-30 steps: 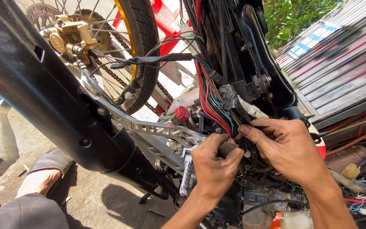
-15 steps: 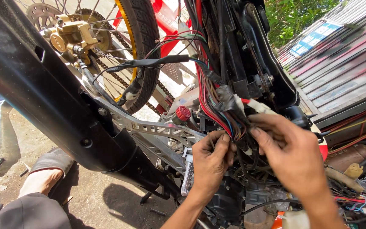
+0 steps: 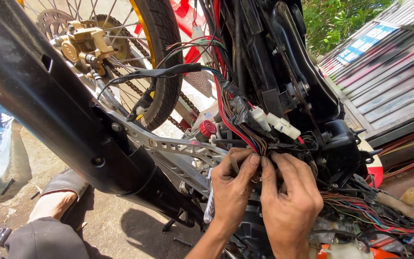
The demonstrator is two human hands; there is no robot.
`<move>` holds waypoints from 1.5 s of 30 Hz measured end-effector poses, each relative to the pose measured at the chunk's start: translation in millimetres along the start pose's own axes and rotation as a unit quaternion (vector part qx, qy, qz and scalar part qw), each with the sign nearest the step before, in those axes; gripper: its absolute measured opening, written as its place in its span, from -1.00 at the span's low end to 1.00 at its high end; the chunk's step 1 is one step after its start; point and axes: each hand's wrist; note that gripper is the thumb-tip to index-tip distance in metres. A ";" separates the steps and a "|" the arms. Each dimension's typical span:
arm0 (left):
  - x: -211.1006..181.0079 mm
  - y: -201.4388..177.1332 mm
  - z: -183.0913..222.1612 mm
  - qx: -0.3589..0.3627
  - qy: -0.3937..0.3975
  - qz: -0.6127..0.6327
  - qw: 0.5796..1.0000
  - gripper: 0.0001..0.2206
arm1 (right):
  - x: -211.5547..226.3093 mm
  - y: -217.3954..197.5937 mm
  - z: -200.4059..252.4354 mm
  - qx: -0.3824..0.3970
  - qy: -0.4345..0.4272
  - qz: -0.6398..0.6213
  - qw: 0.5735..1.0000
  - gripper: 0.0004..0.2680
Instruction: Connecting and organizing electrical wiring harness components on a motorcycle
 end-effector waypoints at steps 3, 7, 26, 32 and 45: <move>-3.0 2.9 -1.2 0.004 0.032 -0.039 0.999 -0.87 | 0.3 -5.3 -5.3 0.027 0.017 -0.004 0.999 -0.92; -4.2 3.8 -1.5 0.020 0.071 -0.070 0.995 -0.86 | -2.0 -0.4 -3.4 0.019 0.002 0.018 1.000 -0.93; -6.2 8.0 3.2 0.014 0.075 -0.175 0.982 -0.87 | -38.2 -0.9 -5.2 0.076 -0.084 -0.035 0.993 -0.96; 10.4 6.4 2.7 -0.041 0.017 -0.104 0.994 -0.86 | -40.7 8.9 -0.1 0.046 -0.136 0.005 0.990 -0.95; 30.9 -3.5 8.9 -0.022 -0.021 0.046 0.998 -0.88 | -49.9 9.8 -0.8 0.083 -0.090 -0.050 0.991 -0.93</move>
Point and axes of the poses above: each hand's wrist, its own z-axis away from the middle knuckle, its own y-axis out of the palm, x = y × z, and after that the axes turned 9 degrees about z, right-handed
